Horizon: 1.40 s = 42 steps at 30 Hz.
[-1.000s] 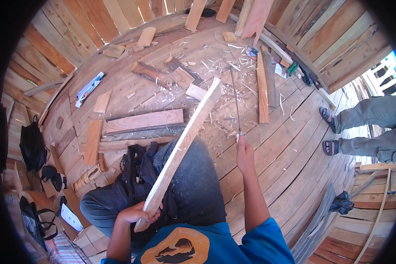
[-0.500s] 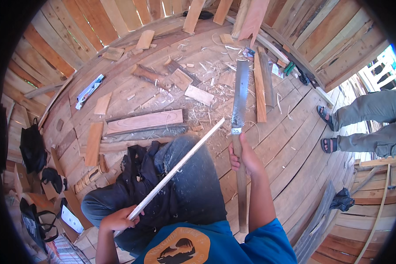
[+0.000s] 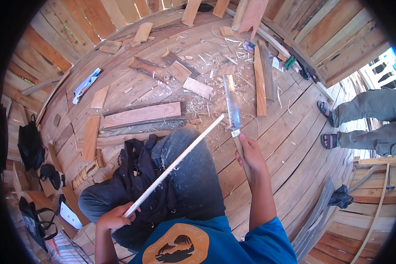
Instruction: The person saws a wooden slat while sitting on a wooden floor, repeatedly drawing the blade across the surface.
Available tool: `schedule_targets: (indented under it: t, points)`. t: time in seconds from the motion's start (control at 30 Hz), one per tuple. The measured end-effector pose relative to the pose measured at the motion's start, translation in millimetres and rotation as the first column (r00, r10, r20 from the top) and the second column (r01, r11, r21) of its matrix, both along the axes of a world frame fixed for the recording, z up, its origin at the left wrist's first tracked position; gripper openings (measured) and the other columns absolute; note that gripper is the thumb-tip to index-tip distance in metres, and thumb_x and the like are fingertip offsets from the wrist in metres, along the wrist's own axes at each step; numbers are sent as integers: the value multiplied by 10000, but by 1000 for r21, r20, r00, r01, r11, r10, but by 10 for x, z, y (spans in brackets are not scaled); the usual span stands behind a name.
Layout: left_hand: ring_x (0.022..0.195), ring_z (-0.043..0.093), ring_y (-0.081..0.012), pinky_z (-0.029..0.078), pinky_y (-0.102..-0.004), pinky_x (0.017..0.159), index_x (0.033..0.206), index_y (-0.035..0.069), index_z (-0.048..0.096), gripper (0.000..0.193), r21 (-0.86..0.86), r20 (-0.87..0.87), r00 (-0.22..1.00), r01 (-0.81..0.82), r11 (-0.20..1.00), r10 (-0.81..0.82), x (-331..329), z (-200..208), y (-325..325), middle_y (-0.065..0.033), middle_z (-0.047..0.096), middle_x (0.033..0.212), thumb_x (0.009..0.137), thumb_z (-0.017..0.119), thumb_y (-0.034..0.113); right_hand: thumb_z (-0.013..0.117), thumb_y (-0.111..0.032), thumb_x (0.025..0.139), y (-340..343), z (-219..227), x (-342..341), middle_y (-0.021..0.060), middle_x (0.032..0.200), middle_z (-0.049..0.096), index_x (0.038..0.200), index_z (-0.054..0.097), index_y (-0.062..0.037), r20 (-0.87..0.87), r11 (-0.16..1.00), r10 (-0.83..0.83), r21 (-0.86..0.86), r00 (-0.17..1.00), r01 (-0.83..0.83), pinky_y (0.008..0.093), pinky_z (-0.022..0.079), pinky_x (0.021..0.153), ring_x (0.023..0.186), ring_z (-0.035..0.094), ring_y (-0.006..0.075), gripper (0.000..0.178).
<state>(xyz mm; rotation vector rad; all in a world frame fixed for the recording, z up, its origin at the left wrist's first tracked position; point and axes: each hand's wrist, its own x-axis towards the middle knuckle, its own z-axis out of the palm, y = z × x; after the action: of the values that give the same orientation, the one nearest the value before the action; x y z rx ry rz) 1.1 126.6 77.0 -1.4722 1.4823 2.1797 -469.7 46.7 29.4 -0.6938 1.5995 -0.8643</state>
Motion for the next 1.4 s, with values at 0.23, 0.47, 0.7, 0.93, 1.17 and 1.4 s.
schedule_targets:
  t: [0.23,0.47,0.7,0.93,1.17,1.4]
  points:
    - [766,498,-125,412,-260,714,1130,64,523,464,37,-19,1000,-18,999,19,-3,-23,-16,-15,516,801,669,566,43,403,-403,1012,3,-3,56,29,501,500,827,546,-45,12,998,58,-37,998,-58,248,355,335,343,430,101,427]
    - [749,476,-119,400,-261,695,1125,68,528,446,40,-40,999,-28,999,30,4,-39,-12,-6,505,785,682,535,19,397,-419,1010,-16,-64,49,28,496,497,832,546,-55,2,999,6,-43,1000,-6,252,365,337,340,427,104,431]
    - [743,475,-112,398,-249,684,1118,69,530,428,61,-41,999,-27,998,30,14,-59,-16,0,505,783,692,542,21,393,-435,1007,-15,-96,50,26,492,491,821,537,-60,-17,998,59,-30,998,-60,252,362,335,337,428,106,443]
    - [744,477,-113,401,-250,679,1125,63,522,438,72,-72,997,-13,997,18,18,-59,-44,-3,505,785,690,553,28,396,-422,1010,1,-122,65,30,495,491,817,531,-51,5,996,75,-49,997,-74,251,356,334,339,429,107,440]
    - [729,488,-114,406,-254,669,1138,54,513,486,65,-84,996,-11,998,16,33,-97,-50,-10,510,787,657,581,41,404,-391,1015,16,-72,114,25,508,497,816,545,-40,-8,989,148,-15,989,-148,238,359,352,359,434,98,428]
    - [712,488,-112,410,-259,655,1128,54,518,468,84,-66,998,-19,996,25,3,-55,-74,-10,510,780,664,576,51,468,-347,1001,44,63,196,2,543,491,861,590,-41,30,983,179,34,983,-180,221,335,378,410,436,77,358]
